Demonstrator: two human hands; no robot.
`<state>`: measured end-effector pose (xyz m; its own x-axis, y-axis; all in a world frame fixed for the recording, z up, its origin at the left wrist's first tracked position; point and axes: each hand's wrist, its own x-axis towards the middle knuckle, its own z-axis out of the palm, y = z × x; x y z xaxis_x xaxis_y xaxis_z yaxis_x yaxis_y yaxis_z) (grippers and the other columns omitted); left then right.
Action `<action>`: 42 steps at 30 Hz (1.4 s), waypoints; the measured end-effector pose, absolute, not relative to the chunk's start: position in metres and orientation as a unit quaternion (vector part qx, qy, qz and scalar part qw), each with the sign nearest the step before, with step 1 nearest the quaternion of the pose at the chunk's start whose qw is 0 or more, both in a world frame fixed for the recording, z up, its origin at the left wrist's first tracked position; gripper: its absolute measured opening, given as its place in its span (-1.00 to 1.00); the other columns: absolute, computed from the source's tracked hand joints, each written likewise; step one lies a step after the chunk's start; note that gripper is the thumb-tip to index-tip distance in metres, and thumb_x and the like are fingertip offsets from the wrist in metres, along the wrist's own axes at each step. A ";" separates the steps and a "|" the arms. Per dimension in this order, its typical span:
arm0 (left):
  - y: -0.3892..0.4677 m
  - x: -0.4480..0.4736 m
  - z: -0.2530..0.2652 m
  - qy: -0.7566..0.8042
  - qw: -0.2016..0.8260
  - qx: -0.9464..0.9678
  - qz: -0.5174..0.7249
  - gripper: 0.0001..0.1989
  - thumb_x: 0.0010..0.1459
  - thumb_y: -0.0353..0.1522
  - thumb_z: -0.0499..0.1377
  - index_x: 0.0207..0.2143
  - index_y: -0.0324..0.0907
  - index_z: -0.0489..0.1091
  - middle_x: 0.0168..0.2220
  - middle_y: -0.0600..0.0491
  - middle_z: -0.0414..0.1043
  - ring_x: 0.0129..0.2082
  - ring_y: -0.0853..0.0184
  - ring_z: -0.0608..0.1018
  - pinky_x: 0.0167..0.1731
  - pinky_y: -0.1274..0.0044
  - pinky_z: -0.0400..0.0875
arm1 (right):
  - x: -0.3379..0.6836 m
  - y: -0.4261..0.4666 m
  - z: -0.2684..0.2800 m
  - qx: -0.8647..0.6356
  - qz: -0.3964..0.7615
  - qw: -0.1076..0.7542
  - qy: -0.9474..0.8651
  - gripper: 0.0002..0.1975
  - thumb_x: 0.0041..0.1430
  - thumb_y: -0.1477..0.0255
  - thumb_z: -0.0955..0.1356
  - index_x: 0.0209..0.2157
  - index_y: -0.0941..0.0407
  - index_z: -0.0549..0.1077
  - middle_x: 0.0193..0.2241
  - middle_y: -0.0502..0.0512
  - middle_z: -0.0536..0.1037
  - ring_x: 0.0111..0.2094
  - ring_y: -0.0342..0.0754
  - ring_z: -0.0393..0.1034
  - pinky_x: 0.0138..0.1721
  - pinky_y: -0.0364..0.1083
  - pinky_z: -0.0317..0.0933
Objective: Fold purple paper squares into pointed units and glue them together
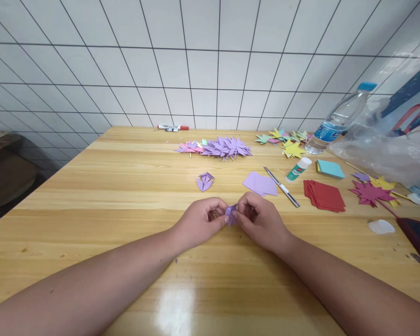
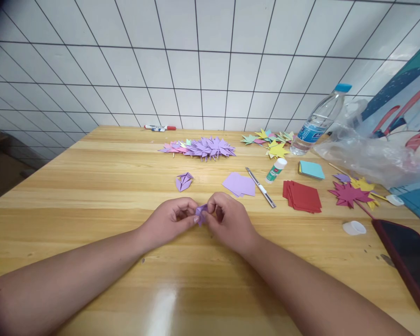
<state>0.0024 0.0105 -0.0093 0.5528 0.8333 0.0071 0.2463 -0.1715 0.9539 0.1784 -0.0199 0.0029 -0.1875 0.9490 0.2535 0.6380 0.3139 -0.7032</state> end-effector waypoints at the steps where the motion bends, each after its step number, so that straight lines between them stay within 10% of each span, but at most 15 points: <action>1: 0.011 0.002 -0.009 0.376 0.525 0.709 0.286 -0.88 0.05 -0.35 0.14 -0.36 -0.22 0.38 -0.42 0.05 0.44 -0.44 0.42 0.44 -0.43 0.60 0.31 | 0.178 -0.020 0.003 -0.531 0.253 0.335 -0.736 -0.91 0.05 0.41 0.31 -0.42 0.08 0.27 -0.56 -0.07 0.31 -0.57 -0.19 0.14 -0.52 -0.18 0.04; 15: 0.010 0.001 -0.011 0.379 0.513 0.717 0.283 -0.90 0.07 -0.35 0.11 -0.38 -0.20 0.36 -0.41 0.06 0.45 -0.41 0.40 0.47 -0.39 0.58 0.32 | 0.179 -0.019 -0.003 -0.526 0.316 0.338 -0.714 -0.58 0.08 0.50 0.24 0.02 0.02 0.24 -0.35 -0.02 0.49 -0.53 -0.21 0.31 -0.50 -0.19 0.18; 23: 0.012 0.001 -0.007 0.404 0.534 0.683 0.291 -0.88 0.04 -0.36 0.12 -0.32 -0.18 0.30 -0.50 0.13 0.42 -0.50 0.43 0.43 -0.46 0.61 0.26 | 0.180 -0.014 -0.002 -0.567 0.330 0.354 -0.667 -0.87 0.06 0.45 0.25 -0.34 0.10 0.41 -0.55 -0.04 0.44 -0.57 -0.19 0.27 -0.56 -0.21 0.14; 42: 0.016 0.002 -0.004 0.403 0.587 0.627 0.316 -0.77 0.03 -0.31 0.17 -0.25 -0.23 0.31 -0.52 0.13 0.36 -0.51 0.45 0.39 -0.45 0.60 0.25 | 0.180 -0.016 -0.007 -0.488 0.474 0.402 -0.614 -0.93 0.16 0.44 0.22 -0.35 0.05 0.14 -0.56 -0.11 0.31 -0.57 -0.19 0.26 -0.53 -0.20 0.19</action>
